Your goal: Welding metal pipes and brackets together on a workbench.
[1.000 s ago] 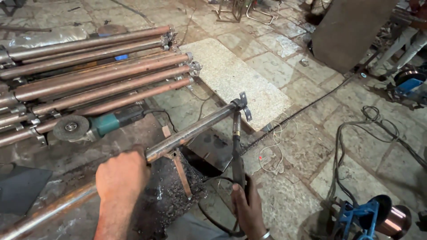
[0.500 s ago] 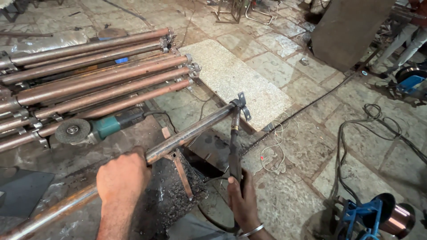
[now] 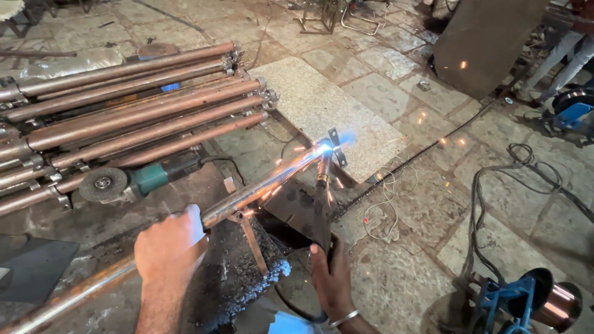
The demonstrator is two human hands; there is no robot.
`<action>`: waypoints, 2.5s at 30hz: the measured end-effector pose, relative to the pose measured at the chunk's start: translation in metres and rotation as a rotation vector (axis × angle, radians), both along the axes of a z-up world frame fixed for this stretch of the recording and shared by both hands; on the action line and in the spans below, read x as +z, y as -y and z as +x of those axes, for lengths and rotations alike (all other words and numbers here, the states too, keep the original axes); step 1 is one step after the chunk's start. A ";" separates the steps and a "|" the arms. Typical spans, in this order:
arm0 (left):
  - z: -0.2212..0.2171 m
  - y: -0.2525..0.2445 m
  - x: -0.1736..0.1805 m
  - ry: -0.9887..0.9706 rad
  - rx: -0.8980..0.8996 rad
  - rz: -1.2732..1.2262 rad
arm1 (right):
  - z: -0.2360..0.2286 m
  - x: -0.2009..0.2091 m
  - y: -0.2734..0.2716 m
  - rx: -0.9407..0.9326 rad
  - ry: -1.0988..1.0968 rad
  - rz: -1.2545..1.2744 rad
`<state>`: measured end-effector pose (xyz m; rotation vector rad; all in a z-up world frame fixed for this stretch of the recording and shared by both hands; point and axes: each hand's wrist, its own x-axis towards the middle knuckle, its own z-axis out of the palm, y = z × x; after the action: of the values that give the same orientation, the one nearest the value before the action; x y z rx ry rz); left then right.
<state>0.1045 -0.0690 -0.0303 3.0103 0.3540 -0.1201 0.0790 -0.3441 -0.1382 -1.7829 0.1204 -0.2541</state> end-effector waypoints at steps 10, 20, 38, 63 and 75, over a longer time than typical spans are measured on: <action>0.000 0.002 -0.002 0.012 0.037 0.031 | 0.000 0.000 -0.005 0.013 -0.070 -0.121; 0.003 0.000 -0.012 0.026 0.057 0.037 | 0.001 -0.005 -0.007 -0.039 0.060 -0.210; 0.000 0.007 -0.001 0.059 0.067 0.035 | 0.001 0.015 0.014 0.067 -0.156 -0.042; -0.001 0.004 -0.004 0.021 0.011 0.119 | -0.005 -0.006 0.033 0.133 -0.159 0.166; 0.000 0.002 -0.010 0.048 0.032 0.087 | 0.000 -0.004 0.025 0.135 -0.079 0.170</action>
<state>0.1042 -0.0713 -0.0405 3.0851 0.4128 -0.0303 0.0792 -0.3692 -0.1426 -1.6240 0.0750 -0.0736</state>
